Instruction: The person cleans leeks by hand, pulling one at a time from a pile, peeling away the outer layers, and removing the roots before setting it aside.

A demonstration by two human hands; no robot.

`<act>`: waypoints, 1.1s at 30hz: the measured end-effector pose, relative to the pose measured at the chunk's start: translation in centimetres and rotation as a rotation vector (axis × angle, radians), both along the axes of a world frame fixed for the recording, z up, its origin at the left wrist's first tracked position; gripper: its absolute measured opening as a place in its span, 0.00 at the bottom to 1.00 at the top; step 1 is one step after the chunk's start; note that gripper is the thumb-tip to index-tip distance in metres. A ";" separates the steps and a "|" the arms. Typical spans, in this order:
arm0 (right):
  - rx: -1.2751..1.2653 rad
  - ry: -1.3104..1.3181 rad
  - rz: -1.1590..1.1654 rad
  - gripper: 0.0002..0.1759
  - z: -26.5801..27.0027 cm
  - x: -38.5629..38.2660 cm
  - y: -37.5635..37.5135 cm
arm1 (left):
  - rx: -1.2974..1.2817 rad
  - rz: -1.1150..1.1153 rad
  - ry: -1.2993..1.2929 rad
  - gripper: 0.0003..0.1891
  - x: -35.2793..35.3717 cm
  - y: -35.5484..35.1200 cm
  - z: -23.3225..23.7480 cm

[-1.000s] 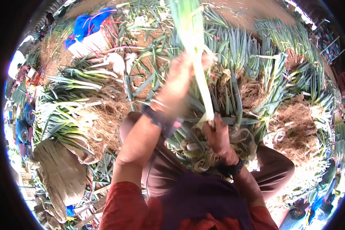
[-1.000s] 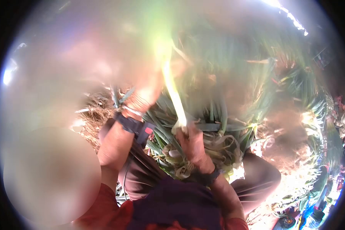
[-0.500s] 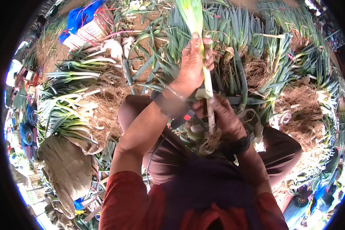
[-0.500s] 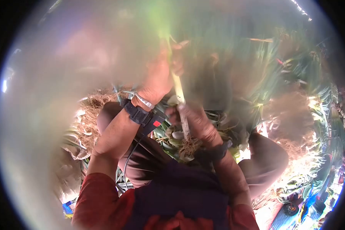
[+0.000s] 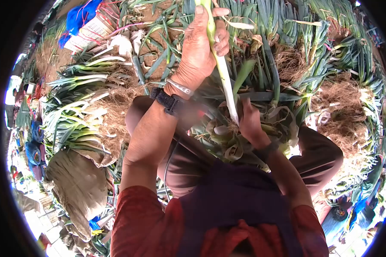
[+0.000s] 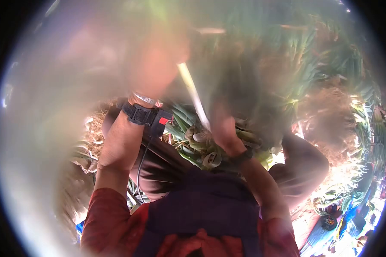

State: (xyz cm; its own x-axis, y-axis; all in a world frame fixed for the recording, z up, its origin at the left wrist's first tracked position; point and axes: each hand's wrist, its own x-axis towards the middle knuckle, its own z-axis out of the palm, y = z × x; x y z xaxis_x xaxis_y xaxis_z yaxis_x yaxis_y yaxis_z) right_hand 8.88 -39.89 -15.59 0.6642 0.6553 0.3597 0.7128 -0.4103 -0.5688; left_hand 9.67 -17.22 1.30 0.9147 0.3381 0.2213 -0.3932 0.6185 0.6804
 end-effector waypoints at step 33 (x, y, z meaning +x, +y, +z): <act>0.985 1.040 0.291 0.06 19.5 25.1 -10.4 | 0.499 0.100 0.224 0.20 -3.1 -3.8 -1.0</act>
State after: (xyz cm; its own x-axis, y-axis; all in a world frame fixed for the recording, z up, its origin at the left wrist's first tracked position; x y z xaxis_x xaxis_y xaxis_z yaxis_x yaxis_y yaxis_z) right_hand 33.98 -50.27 3.91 0.7889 0.5868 0.1828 -0.1984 0.5246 -0.8279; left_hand 6.60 -21.02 0.28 0.9266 0.3298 0.1809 -0.2459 0.1671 0.9548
